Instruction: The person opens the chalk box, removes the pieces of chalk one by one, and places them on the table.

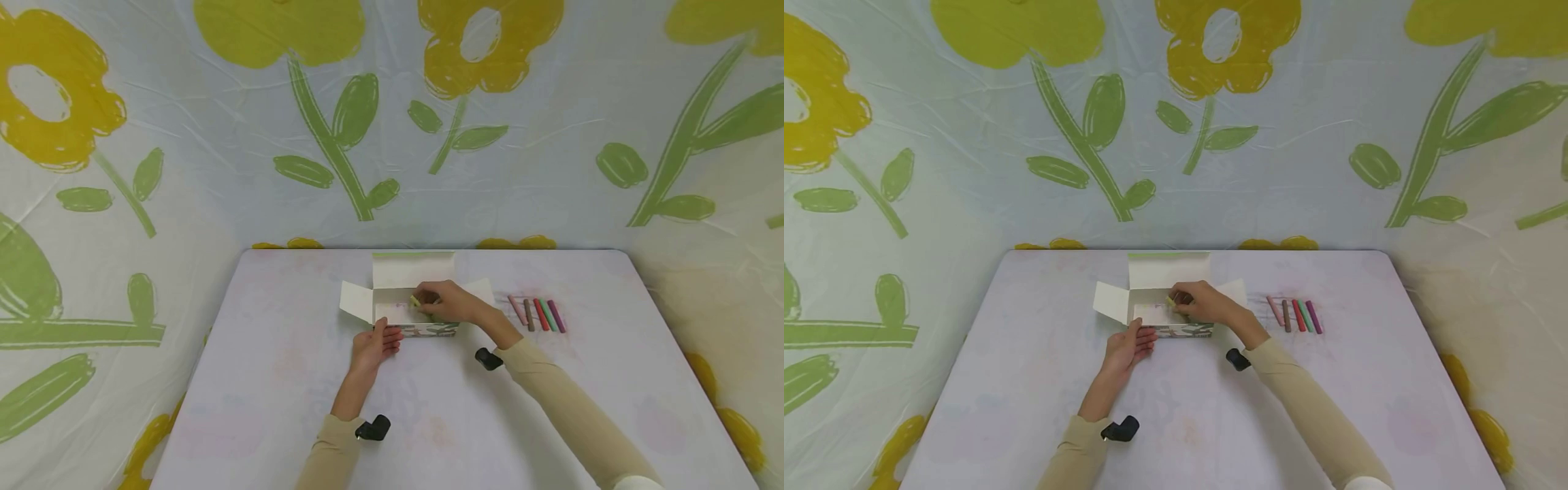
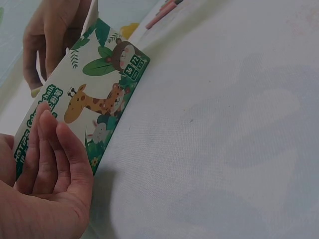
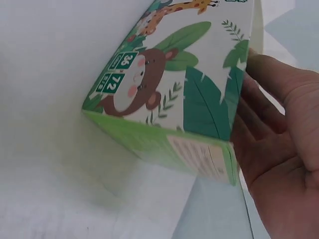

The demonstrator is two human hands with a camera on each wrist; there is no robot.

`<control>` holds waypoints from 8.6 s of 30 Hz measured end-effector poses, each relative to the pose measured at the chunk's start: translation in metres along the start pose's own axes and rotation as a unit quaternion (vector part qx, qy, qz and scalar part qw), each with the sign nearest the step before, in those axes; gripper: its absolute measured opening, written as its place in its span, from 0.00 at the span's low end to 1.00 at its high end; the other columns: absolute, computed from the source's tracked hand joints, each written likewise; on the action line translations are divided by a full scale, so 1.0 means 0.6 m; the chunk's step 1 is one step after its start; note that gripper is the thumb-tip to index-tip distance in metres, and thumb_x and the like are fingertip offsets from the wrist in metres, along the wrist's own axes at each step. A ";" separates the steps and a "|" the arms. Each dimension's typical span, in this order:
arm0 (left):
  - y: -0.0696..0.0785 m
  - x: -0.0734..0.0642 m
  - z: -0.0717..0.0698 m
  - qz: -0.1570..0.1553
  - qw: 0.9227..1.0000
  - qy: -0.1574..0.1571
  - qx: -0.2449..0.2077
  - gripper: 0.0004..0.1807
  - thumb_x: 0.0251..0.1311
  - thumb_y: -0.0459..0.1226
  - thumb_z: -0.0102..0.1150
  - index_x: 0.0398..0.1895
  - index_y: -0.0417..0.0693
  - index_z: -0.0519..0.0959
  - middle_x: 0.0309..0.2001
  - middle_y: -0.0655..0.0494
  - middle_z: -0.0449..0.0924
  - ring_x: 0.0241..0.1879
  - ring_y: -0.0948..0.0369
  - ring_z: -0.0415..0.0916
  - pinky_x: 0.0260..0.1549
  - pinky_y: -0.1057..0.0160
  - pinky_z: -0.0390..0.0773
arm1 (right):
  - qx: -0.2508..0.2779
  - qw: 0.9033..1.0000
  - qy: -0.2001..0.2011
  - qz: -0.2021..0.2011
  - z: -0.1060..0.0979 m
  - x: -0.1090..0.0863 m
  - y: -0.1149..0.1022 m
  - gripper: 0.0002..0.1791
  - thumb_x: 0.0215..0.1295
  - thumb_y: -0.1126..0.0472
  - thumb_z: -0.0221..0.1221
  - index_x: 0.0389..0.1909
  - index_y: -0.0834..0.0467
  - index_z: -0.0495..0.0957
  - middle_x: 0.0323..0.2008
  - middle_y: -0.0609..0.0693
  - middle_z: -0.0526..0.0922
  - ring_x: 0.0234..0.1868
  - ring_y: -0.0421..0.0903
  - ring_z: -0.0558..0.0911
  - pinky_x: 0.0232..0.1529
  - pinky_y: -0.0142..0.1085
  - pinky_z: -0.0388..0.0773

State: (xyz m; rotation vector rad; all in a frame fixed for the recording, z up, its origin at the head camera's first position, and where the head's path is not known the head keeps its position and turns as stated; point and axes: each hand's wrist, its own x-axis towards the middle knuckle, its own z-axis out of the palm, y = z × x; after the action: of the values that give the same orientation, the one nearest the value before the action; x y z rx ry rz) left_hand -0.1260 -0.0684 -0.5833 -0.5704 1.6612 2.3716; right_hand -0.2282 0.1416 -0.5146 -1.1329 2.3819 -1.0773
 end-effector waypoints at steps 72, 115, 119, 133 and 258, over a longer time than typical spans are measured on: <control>0.003 -0.002 -0.005 -0.008 1.000 -0.005 0.002 0.27 0.77 0.46 0.54 0.44 0.25 0.83 0.31 0.50 0.87 0.29 0.63 0.82 0.32 0.68 0.83 | 0.077 0.942 0.180 0.273 -0.064 -0.234 0.132 0.26 0.73 0.53 0.64 0.62 0.68 0.76 0.48 0.62 0.86 0.43 0.49 0.84 0.38 0.33 0.79; 0.004 -0.002 -0.007 -0.008 1.000 -0.020 -0.003 0.28 0.77 0.47 0.54 0.47 0.23 0.81 0.35 0.46 0.88 0.29 0.64 0.81 0.33 0.67 0.82 | 0.025 0.950 0.235 0.203 -0.121 -0.169 0.044 0.16 0.79 0.59 0.56 0.54 0.69 0.78 0.47 0.68 0.85 0.44 0.63 0.87 0.43 0.29 0.82; 0.004 -0.002 -0.006 -0.011 1.000 -0.015 0.000 0.27 0.77 0.46 0.54 0.46 0.23 0.81 0.34 0.47 0.88 0.28 0.64 0.81 0.33 0.67 0.82 | 0.026 0.953 0.236 0.189 -0.126 -0.157 0.029 0.16 0.78 0.58 0.57 0.54 0.68 0.78 0.47 0.65 0.85 0.43 0.63 0.86 0.42 0.30 0.82; 0.002 -0.003 -0.004 -0.009 1.000 -0.005 0.000 0.26 0.77 0.46 0.54 0.40 0.27 0.84 0.31 0.50 0.87 0.27 0.64 0.81 0.31 0.68 0.83 | 0.050 0.967 0.219 0.118 -0.099 -0.097 -0.009 0.11 0.73 0.64 0.62 0.49 0.68 0.80 0.41 0.62 0.86 0.41 0.57 0.86 0.39 0.26 0.81; -0.001 -0.003 -0.006 -0.008 1.000 -0.006 0.005 0.27 0.77 0.47 0.54 0.43 0.26 0.83 0.31 0.51 0.87 0.29 0.64 0.81 0.33 0.68 0.83 | 0.192 0.936 0.192 0.226 -0.150 -0.183 0.039 0.32 0.76 0.45 0.58 0.71 0.60 0.69 0.60 0.57 0.80 0.51 0.40 0.86 0.56 0.39 0.82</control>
State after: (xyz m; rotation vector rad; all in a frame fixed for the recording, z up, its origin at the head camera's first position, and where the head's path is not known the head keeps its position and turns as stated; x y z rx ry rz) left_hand -0.1234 -0.0715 -0.5841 -0.5663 1.6555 2.3497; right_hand -0.2180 0.2798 -0.4766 -0.2355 2.3683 -1.5951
